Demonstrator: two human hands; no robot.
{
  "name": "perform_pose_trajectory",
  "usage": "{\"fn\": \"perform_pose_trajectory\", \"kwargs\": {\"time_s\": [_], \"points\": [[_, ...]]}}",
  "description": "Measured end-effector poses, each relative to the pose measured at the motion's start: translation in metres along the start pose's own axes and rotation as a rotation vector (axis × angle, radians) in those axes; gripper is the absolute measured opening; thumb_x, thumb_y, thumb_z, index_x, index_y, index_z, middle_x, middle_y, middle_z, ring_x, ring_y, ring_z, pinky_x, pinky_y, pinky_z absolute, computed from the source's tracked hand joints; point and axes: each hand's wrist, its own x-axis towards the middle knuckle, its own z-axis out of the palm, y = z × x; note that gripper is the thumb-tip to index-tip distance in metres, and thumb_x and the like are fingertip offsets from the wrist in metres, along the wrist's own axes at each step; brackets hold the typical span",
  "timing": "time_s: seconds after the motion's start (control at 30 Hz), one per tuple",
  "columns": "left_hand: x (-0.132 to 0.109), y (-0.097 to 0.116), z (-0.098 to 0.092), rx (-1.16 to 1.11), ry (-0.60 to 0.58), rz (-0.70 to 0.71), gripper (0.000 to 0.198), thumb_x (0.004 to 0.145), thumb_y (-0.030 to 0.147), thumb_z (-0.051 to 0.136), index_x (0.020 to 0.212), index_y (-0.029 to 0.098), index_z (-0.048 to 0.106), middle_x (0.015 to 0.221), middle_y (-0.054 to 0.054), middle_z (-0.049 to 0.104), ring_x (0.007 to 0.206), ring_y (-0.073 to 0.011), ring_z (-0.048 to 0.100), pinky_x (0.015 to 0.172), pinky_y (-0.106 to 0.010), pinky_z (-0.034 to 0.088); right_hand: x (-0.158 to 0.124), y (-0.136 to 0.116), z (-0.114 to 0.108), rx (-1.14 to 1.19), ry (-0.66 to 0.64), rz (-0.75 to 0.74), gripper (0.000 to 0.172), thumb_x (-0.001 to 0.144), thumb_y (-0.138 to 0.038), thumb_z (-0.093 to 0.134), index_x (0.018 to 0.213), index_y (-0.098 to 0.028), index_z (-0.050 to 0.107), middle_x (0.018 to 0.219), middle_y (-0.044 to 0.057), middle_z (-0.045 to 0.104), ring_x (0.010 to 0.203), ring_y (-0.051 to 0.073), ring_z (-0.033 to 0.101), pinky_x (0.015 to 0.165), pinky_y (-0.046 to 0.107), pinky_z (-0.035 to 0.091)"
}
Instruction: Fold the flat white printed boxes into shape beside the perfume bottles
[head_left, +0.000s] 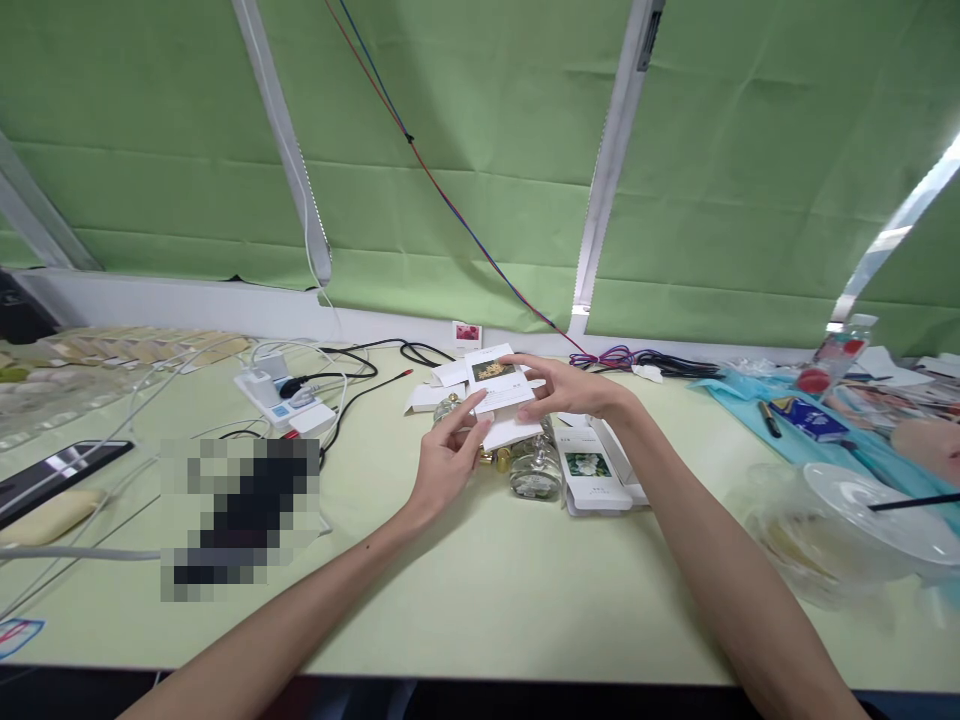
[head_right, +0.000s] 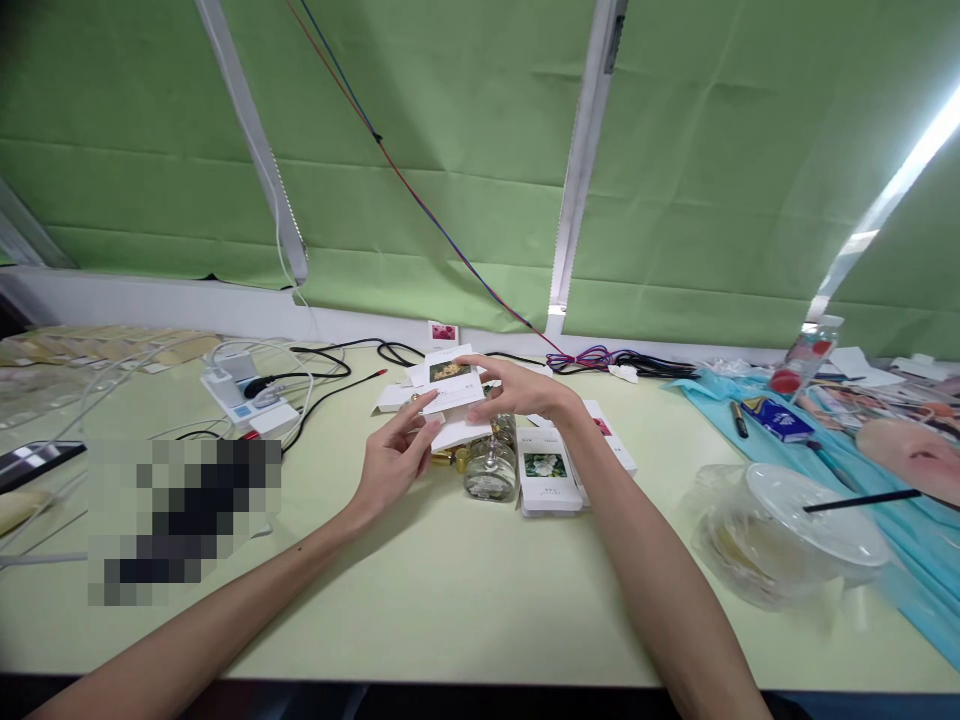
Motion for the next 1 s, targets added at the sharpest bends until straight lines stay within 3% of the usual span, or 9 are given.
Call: {"fn": "perform_pose_trajectory", "kwargs": {"time_s": [0.2,0.7,0.83,1.0], "points": [[-0.0008,0.0021,0.0013,0.009,-0.017,0.004,0.058,0.086,0.052,0.077,0.134,0.02,0.07,0.071,0.003,0.054,0.045,-0.0046,0.042,0.04,-0.02,0.033,0.0001,0.0024,-0.0009,0.011,-0.022,-0.005,0.09,0.079,-0.03,0.083,0.158,-0.033,0.041,0.146,0.008,0.059,0.129,0.031,0.058,0.101,0.043,0.057],[-0.001,0.0011,0.0011,0.021,-0.039,-0.012,0.062,0.087,0.052,0.075,0.138,0.017,0.067,0.065,0.005,0.051,0.042,-0.0045,0.043,0.039,-0.019,0.034,0.001,0.0046,-0.001,-0.025,-0.035,-0.018,0.085,0.082,-0.03,0.078,0.158,-0.032,0.041,0.147,0.009,0.058,0.118,0.027,0.063,0.096,0.04,0.058],[-0.0002,0.0026,0.0006,-0.006,-0.04,-0.042,0.064,0.085,0.052,0.077,0.139,0.02,0.066,0.069,0.004,0.054,0.04,-0.0045,0.045,0.036,-0.019,0.034,0.0003,0.001,-0.0002,0.001,-0.052,0.008,0.085,0.082,-0.03,0.077,0.159,-0.033,0.038,0.145,0.008,0.057,0.109,0.025,0.066,0.089,0.039,0.06],[0.0016,0.0008,-0.0008,-0.043,-0.034,-0.059,0.067,0.083,0.051,0.079,0.141,0.021,0.064,0.076,0.002,0.058,0.04,-0.0053,0.048,0.035,-0.02,0.035,-0.0008,-0.0041,0.0008,-0.001,-0.033,0.077,0.087,0.081,-0.031,0.079,0.158,-0.034,0.039,0.149,0.008,0.053,0.115,0.028,0.064,0.091,0.042,0.06]]}}
